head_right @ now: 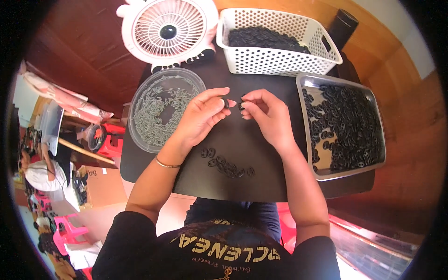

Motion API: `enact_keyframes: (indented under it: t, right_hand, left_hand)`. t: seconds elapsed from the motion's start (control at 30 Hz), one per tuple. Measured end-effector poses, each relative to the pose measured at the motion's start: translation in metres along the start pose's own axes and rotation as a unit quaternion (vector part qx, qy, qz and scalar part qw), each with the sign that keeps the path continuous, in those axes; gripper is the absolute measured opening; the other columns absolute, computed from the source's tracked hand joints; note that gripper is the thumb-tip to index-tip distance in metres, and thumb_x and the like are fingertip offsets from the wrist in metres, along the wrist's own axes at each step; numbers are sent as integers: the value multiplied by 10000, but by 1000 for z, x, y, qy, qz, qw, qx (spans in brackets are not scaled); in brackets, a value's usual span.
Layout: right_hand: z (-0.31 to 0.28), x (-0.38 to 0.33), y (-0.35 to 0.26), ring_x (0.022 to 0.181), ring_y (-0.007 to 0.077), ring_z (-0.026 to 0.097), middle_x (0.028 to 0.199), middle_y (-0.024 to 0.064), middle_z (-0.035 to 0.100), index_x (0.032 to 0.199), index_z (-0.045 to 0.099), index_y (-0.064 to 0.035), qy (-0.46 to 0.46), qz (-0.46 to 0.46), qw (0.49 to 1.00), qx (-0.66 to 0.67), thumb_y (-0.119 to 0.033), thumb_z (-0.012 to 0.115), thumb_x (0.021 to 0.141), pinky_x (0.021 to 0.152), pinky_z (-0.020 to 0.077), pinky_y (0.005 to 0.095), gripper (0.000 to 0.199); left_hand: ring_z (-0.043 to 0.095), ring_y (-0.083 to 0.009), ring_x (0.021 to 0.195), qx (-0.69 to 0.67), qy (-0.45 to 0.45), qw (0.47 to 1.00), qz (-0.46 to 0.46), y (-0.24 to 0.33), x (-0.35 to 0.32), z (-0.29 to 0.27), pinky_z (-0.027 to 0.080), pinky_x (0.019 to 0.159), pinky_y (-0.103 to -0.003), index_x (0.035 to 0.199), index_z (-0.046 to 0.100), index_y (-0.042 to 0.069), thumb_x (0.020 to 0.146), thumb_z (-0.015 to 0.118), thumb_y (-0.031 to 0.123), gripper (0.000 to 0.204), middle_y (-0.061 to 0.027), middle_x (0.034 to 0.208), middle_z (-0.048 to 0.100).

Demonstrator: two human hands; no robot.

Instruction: The person assembles small black plastic components by hand on a table.

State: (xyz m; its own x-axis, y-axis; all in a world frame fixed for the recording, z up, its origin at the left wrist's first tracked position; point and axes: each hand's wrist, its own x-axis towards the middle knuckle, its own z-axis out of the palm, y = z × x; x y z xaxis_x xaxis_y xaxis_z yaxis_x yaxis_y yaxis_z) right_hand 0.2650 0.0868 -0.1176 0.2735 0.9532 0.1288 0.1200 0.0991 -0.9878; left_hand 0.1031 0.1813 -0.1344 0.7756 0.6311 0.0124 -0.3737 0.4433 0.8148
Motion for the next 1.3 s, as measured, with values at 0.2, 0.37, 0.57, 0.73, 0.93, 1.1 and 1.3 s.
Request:
enact_keyframes:
  t: [0.2,0.37,0.57,0.73,0.93,1.1,1.3]
  right_hand:
    - [3,-6,9,703,101,587,842,51,589,936,577,31,55,31,996,69,-21,525,851,643,498,222,111]
    - [4,-5,7,652,71,543,813,30,570,917,569,12,32,15,999,9,-35,515,860,593,456,199,91]
    - [5,-4,10,649,55,526,776,6,558,943,583,-13,43,-23,998,31,-19,511,860,589,438,185,110]
    - [4,-7,12,659,64,550,810,21,587,972,606,-2,47,-22,998,27,-12,518,854,599,461,189,148]
    - [12,-7,6,728,96,578,892,59,593,1033,563,13,32,-18,994,98,17,522,842,667,490,220,195]
    - [8,-8,8,748,105,582,896,65,593,994,565,9,34,-29,993,107,19,524,842,683,489,226,157]
    - [10,-9,7,757,100,585,896,59,594,972,569,8,15,-26,993,113,21,543,830,688,494,224,144]
  left_hand:
    - [604,-165,826,-19,-5,1000,11,-3,-1,3,502,747,-255,996,558,14,824,576,44,176,-58,879,580]
    - [608,-152,803,2,37,999,-24,3,-1,1,489,694,-222,944,556,26,814,594,45,137,-36,871,570]
    - [611,-155,793,4,20,1000,0,-1,-2,-2,487,696,-219,962,557,31,815,597,58,155,-58,898,592]
    - [619,-187,804,-38,17,999,-12,3,-2,3,510,758,-268,972,554,13,803,603,41,178,-85,892,601]
    - [611,-189,841,-48,5,999,10,-2,-2,-3,509,764,-278,985,557,15,826,571,41,162,-116,977,604]
    - [622,-179,809,2,8,1000,-2,1,-1,2,524,721,-250,1007,562,28,830,568,47,178,-118,982,608]
    - [625,-180,803,22,2,1000,-4,-4,0,-1,531,705,-245,991,567,16,832,562,39,161,-124,969,611]
